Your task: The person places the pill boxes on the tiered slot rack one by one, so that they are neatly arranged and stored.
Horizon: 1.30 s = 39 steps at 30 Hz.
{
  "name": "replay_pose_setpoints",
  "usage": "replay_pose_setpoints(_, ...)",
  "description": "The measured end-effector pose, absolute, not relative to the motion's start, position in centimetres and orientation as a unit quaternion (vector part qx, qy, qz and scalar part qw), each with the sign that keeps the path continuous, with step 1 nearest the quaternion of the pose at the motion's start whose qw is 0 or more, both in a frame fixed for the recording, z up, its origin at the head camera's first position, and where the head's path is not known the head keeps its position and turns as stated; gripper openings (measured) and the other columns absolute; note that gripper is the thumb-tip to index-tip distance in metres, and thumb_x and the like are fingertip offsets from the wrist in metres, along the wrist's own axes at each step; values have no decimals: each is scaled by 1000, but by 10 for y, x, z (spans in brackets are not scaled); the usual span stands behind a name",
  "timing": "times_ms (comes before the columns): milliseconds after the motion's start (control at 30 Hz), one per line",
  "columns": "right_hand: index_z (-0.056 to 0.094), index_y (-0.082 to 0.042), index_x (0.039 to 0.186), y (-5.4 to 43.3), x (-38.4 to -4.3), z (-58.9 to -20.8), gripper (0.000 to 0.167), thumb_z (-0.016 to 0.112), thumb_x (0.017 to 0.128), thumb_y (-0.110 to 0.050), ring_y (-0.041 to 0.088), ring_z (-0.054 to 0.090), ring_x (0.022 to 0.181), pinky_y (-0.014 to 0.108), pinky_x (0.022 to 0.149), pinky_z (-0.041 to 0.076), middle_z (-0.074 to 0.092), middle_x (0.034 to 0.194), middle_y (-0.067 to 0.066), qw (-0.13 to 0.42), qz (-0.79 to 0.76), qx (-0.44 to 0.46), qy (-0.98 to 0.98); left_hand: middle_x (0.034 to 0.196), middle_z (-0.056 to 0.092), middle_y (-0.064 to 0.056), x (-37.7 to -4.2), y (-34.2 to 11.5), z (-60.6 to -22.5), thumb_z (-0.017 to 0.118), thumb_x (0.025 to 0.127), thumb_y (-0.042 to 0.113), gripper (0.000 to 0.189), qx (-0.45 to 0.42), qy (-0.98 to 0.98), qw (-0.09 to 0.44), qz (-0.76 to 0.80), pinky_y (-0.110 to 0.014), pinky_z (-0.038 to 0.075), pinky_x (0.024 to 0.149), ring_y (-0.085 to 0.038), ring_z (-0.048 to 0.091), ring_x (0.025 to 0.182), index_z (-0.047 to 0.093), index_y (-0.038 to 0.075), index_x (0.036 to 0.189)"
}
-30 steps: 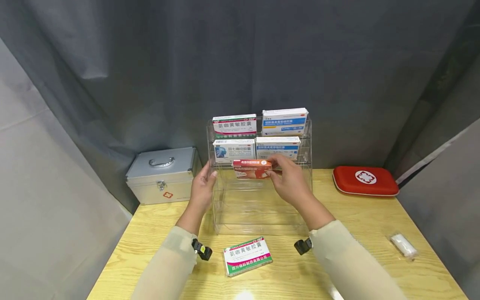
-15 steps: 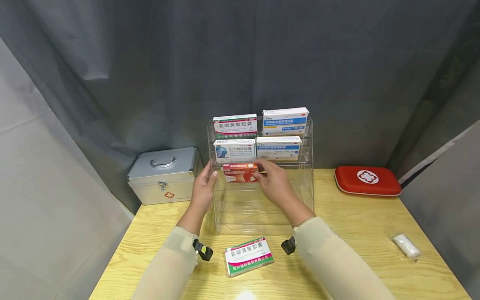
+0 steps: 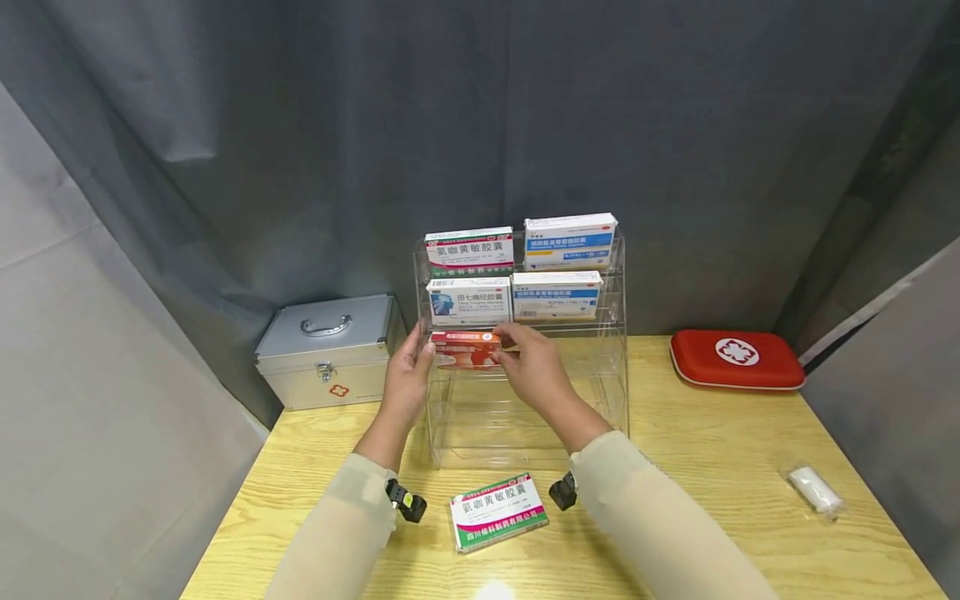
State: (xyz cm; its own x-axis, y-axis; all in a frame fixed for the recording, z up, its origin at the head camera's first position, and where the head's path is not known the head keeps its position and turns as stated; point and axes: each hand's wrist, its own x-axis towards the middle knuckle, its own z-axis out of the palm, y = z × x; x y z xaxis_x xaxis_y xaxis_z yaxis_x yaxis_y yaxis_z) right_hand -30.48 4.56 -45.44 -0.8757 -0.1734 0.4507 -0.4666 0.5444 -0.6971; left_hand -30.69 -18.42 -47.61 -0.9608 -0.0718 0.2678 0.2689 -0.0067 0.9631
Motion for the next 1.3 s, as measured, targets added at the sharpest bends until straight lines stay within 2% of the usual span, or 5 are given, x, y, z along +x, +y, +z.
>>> replay_pose_setpoints(400, 69, -7, 134, 44, -305, -457, 36, 80, 100, -6, 27, 75, 117, 34, 99, 67, 74, 124, 11, 175, 437, 191, -861, 176, 38, -8, -306, -185, -476, 53, 115, 10, 58, -79, -696, 120, -703, -36, 29, 137, -25, 35, 165, 35, 11, 171)
replay_pose_setpoints(700, 57, -8, 152, 52, -299, -458, 55, 78, 101, -9, 29, 70, 123, 38, 104, 66, 69, 132, 12, 149, 437, 200, -864, 176, 38, -8, -306, -186, -475, 53, 115, 9, 59, -72, -697, 118, -704, -37, 29, 137, -26, 36, 164, 36, 11, 171)
replay_pose_setpoints(967, 59, -9, 148, 96, -246, -481, 56, 83, 99, -24, 34, 68, 122, 54, 104, 62, 69, 134, 14, 183, 403, 200, -874, 177, 35, -8, -307, -182, -478, 53, 115, 9, 60, -75, -697, 106, -706, -37, 28, 137, -26, 33, 165, 32, 10, 172)
replay_pose_setpoints(1167, 68, -11, 139, 125, -198, -516, 52, 89, 94, -26, 24, 71, 120, 49, 97, 66, 72, 130, 2, 197, 357, 254, -877, 177, 35, -7, -306, -182, -475, 53, 115, 11, 60, -62, -704, 103, -700, -36, 29, 136, -25, 34, 165, 32, 13, 172)
replay_pose_setpoints(1300, 70, -18, 137, 135, -178, -534, 49, 90, 93, -28, 20, 70, 125, 45, 100, 66, 71, 133, -6, 152, 342, 278, -885, 178, 34, -7, -304, -184, -473, 53, 115, 11, 60, -55, -704, 102, -700, -35, 29, 136, -25, 32, 166, 32, 12, 172)
